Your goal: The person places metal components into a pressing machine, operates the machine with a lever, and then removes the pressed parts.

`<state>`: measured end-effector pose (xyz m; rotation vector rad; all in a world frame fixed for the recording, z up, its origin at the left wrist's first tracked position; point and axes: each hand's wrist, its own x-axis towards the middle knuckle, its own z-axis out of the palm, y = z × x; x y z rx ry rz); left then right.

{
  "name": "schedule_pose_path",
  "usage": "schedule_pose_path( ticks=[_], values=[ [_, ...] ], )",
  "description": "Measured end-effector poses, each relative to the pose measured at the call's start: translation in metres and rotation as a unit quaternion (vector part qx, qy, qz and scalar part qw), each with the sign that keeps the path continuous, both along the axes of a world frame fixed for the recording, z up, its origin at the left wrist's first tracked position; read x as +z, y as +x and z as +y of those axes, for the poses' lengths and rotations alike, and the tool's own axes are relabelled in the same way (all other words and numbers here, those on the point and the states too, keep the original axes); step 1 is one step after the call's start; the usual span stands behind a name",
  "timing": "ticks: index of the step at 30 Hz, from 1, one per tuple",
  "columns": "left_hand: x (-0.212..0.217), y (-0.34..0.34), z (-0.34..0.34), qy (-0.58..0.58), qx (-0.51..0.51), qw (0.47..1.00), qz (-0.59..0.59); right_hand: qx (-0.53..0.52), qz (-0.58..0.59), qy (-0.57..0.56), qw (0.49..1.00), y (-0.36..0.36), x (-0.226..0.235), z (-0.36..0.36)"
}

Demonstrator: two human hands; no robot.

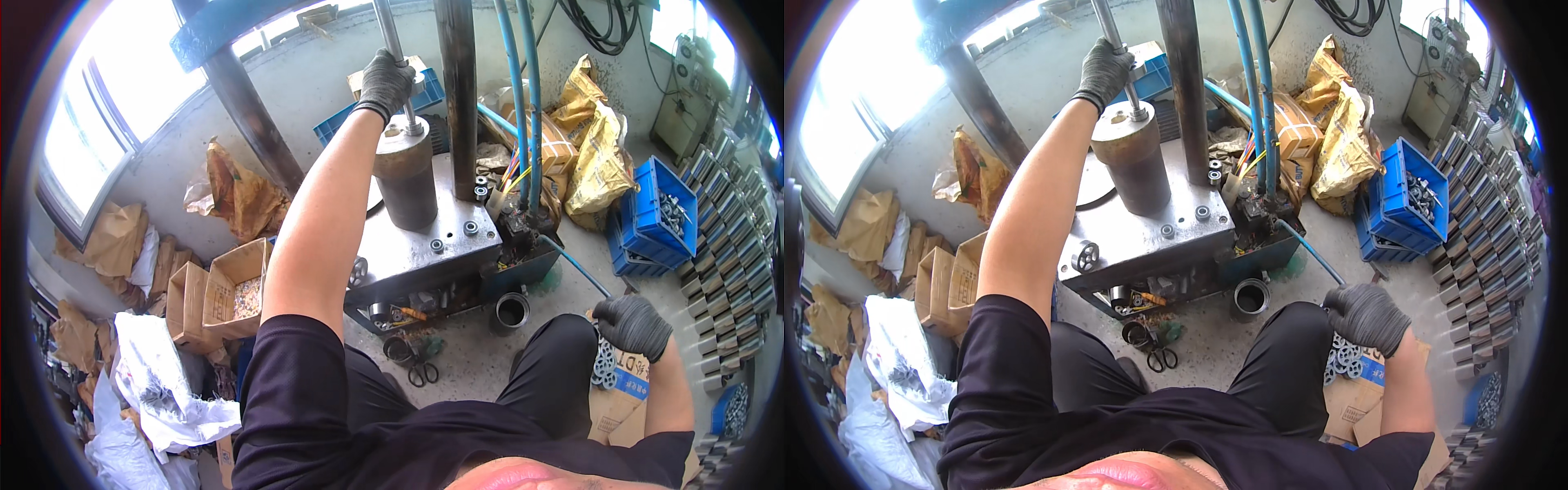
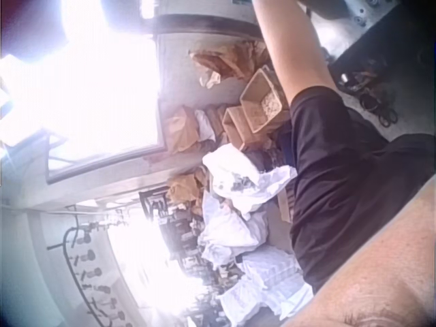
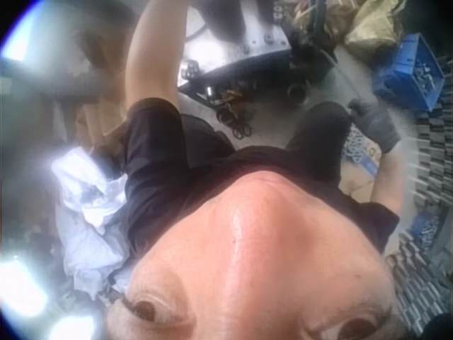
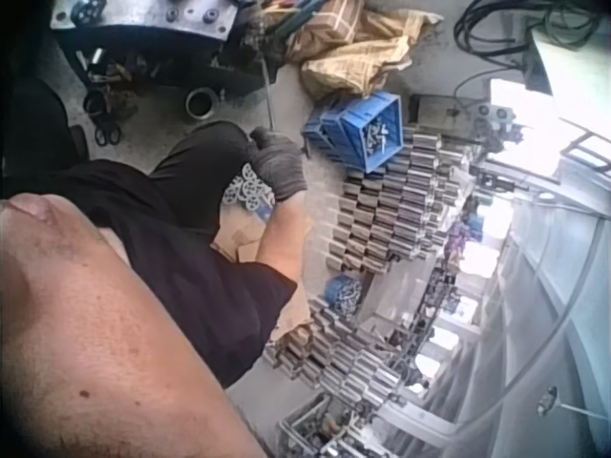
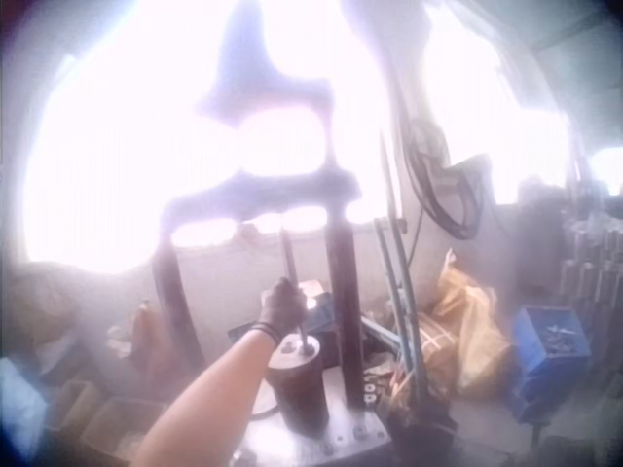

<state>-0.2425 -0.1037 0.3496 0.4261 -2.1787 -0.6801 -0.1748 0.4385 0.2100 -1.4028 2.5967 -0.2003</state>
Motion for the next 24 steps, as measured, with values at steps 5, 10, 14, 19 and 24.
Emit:
schedule_pose_path(
  ticks=[5,10,14,19,24],
  values=[
    [-0.004,-0.001,-0.011,-0.013,0.008,1.000,0.012,-0.032,-0.004,-0.087,0.996,-0.007,0.019,-0.018],
    [-0.004,-0.001,-0.003,-0.005,-0.002,1.000,0.019,-0.040,-0.037,-0.037,0.998,0.002,0.010,-0.007],
    [-0.006,-0.001,-0.003,-0.019,0.011,1.000,0.009,-0.047,-0.023,-0.056,0.997,0.001,0.001,-0.002],
    [-0.009,-0.004,-0.006,-0.021,0.019,0.999,0.015,-0.019,0.169,-0.322,0.931,-0.045,0.024,-0.042],
    [-0.003,-0.007,-0.002,0.009,0.010,1.000,-0.017,-0.029,0.304,-0.385,0.871,-0.126,0.083,-0.102]
  ],
)
